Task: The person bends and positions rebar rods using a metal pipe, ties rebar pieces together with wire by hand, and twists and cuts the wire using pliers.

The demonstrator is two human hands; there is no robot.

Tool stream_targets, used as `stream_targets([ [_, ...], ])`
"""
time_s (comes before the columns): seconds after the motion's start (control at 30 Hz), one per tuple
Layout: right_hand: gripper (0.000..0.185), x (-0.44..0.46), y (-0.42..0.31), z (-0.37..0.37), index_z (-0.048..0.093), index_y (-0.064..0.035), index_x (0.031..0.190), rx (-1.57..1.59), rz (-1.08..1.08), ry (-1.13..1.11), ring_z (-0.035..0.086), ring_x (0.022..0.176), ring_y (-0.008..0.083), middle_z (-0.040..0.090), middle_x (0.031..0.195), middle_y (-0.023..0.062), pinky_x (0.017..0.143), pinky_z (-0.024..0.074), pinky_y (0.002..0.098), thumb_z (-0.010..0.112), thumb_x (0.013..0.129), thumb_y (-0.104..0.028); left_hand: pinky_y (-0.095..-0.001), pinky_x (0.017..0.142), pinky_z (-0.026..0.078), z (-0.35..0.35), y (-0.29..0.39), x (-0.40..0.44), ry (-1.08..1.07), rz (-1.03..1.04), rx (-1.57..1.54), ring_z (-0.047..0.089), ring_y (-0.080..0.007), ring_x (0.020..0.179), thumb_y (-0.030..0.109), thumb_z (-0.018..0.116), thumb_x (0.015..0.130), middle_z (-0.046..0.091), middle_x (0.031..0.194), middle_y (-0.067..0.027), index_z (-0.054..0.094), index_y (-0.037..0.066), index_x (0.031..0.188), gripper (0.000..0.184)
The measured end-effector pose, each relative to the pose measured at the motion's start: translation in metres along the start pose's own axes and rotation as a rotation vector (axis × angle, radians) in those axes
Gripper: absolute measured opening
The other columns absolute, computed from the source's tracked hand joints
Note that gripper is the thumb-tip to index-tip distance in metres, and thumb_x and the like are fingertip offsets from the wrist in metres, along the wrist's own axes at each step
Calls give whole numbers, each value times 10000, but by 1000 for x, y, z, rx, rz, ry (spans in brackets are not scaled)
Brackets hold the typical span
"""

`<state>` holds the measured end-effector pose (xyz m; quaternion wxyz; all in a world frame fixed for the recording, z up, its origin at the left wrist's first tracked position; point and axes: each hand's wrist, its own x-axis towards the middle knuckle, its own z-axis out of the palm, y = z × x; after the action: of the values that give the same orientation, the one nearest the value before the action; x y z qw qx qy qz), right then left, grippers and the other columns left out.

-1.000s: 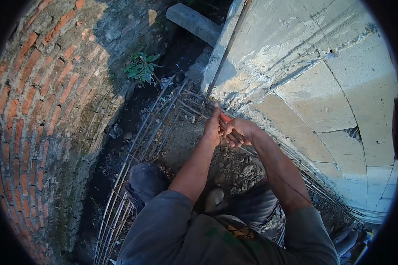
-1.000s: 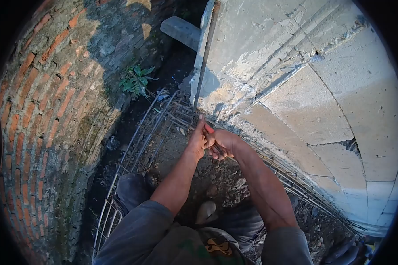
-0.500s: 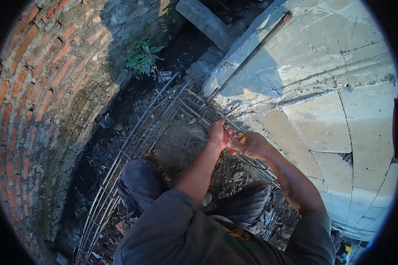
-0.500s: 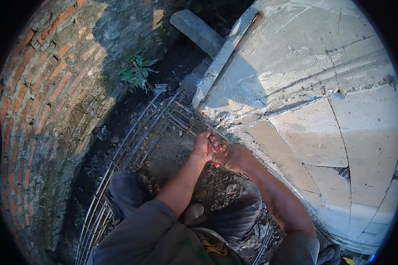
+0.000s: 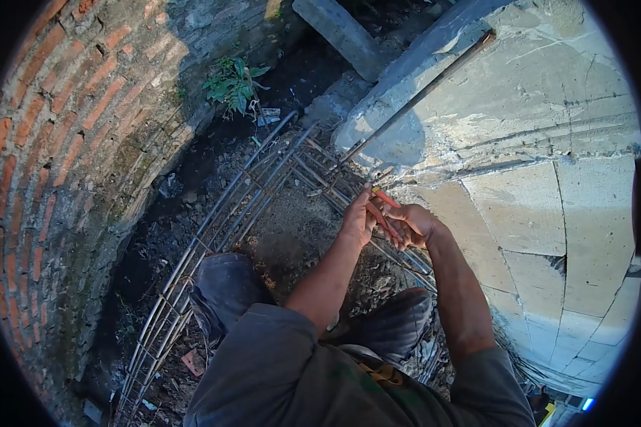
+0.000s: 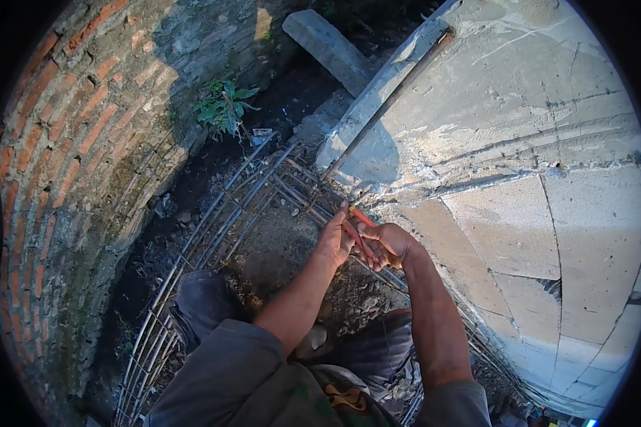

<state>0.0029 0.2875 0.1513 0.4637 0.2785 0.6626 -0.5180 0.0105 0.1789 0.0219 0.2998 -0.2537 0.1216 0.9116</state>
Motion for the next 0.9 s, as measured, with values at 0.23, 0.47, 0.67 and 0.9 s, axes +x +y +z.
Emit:
stream_targets([
  [0.23, 527, -27, -38, 8, 594, 8, 944, -1178, -53, 424, 645, 662, 276, 638, 700, 129, 621, 522, 390, 580, 837, -508, -407, 888, 519, 30, -9, 28, 1, 91, -494, 559, -273, 1097, 198, 572, 904, 554, 1178, -134, 447, 71, 1227, 369],
  [0.47, 473, -4, 3, 39, 425, 91, 1215, -1711, -72, 918, 366, 1240, 348, 419, 1270, 223, 998, 310, 464, 479, 830, -177, -351, 774, 533, 40, -10, 43, 199, 46, -301, 607, -222, 960, 265, 431, 973, 588, 1070, -80, 489, 129, 1170, 246],
  [0.67, 319, 0, 8, 20, 563, 49, 1026, -1567, -164, 798, 613, 803, 277, 607, 903, 145, 675, 480, 357, 523, 778, -148, -350, 627, 500, 25, -10, 34, 212, -9, -183, 582, -191, 703, 312, 461, 960, 559, 805, -46, 503, 87, 966, 230],
  [0.9, 273, 2, -4, -19, 631, -7, 779, -304, 69, -27, 628, 561, 171, 643, 688, 121, 407, 394, 244, 617, 812, -278, -392, 744, 486, 17, 0, -6, -64, -7, -192, 588, -220, 808, 384, 580, 896, 563, 836, -59, 504, 95, 951, 304],
])
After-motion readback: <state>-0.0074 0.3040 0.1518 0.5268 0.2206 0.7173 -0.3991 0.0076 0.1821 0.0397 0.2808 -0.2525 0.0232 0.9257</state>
